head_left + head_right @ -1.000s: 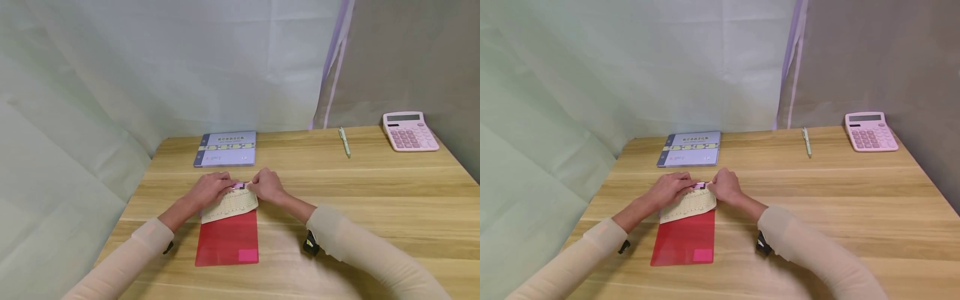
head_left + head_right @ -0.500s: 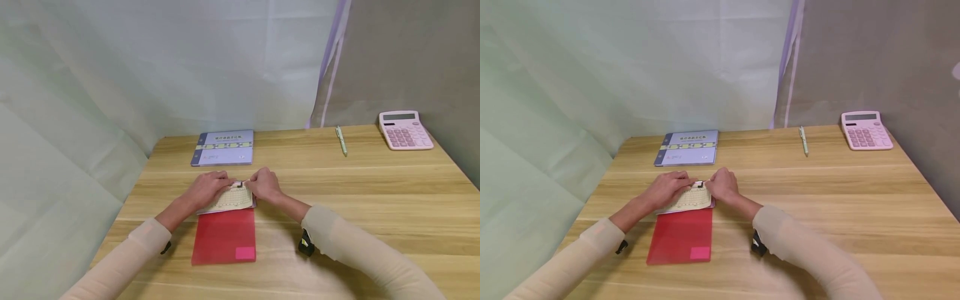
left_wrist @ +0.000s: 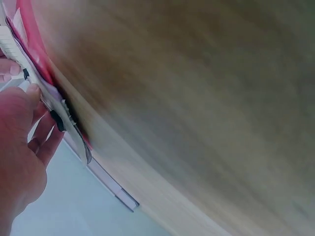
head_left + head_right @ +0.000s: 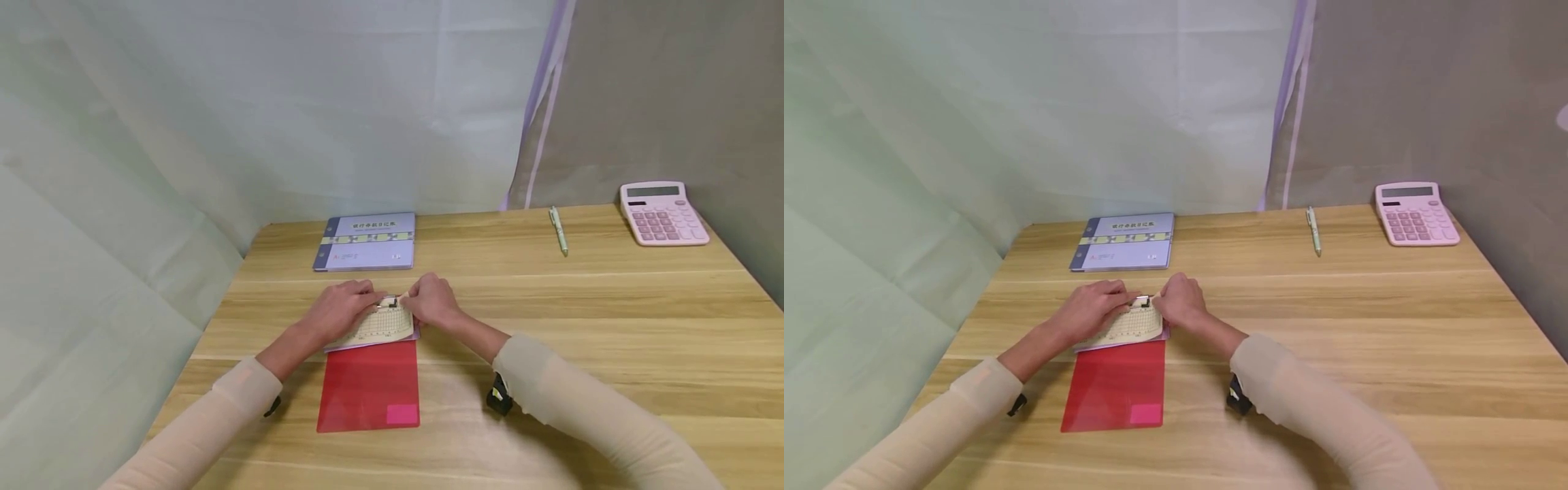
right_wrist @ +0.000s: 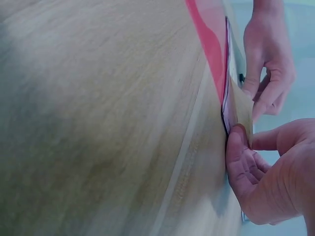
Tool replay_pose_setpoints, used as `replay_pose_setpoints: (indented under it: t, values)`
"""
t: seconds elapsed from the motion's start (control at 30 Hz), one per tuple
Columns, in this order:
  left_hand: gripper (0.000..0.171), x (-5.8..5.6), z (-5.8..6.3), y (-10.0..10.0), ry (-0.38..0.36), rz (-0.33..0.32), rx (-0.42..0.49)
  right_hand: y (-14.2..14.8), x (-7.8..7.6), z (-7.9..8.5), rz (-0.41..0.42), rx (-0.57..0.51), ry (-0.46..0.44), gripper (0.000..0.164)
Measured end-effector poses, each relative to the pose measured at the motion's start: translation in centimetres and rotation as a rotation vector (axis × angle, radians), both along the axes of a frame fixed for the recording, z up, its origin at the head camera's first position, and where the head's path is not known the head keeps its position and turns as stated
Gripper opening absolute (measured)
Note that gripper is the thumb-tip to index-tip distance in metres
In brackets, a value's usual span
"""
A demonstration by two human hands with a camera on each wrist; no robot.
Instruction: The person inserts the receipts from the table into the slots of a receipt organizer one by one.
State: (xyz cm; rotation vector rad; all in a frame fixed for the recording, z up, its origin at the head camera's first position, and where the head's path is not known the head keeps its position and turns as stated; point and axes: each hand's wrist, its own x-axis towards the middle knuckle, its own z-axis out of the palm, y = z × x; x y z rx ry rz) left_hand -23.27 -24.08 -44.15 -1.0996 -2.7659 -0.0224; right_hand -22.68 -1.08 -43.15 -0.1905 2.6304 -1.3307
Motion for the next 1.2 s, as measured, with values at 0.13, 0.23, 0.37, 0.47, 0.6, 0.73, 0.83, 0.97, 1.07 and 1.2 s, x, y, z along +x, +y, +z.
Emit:
replay_pose_setpoints:
  t: [0.13, 0.23, 0.37, 0.47, 0.6, 0.73, 0.83, 0.97, 1.07, 1.2]
  values:
    - [0.035, 0.0, -0.1, 0.0, 0.022, -0.011, 0.002, 0.0, 0.1, 0.0, -0.011, -0.003, 0.014, 0.047]
    - [0.035, -0.1, -0.2, 0.0, 0.025, -0.019, 0.009, 0.0, 0.2, 0.0, -0.021, -0.003, 0.014, 0.043]
    - [0.035, 0.0, -0.2, -0.1, 0.024, -0.028, 0.022, -0.1, 0.2, -0.1, -0.033, 0.003, 0.014, 0.048]
    - [0.035, 0.1, -0.2, -0.1, 0.021, -0.027, 0.022, -0.1, 0.2, -0.1, -0.036, 0.003, 0.020, 0.053]
    - [0.035, 0.1, -0.1, 0.0, 0.008, -0.019, 0.017, -0.2, 0.2, -0.3, -0.042, 0.003, 0.026, 0.055]
    - [0.036, 0.1, -0.1, 0.0, 0.006, -0.017, 0.015, -0.2, 0.2, -0.3, -0.053, 0.003, 0.032, 0.052]
    - [0.036, 0.1, -0.1, 0.0, 0.009, -0.022, 0.020, -0.1, 0.2, -0.4, -0.043, -0.003, 0.025, 0.047]
    - [0.034, 0.0, -0.2, -0.1, 0.006, -0.028, 0.034, 0.3, -0.1, 0.0, 0.007, -0.018, -0.008, 0.034]
    - [0.034, 0.0, -0.3, -0.2, 0.003, -0.029, 0.043, 0.8, -0.4, 0.3, 0.026, -0.002, 0.004, 0.022]
    - [0.035, 0.0, -0.2, -0.1, 0.002, -0.026, 0.050, 1.2, -0.9, 0.6, 0.047, 0.063, 0.048, 0.015]
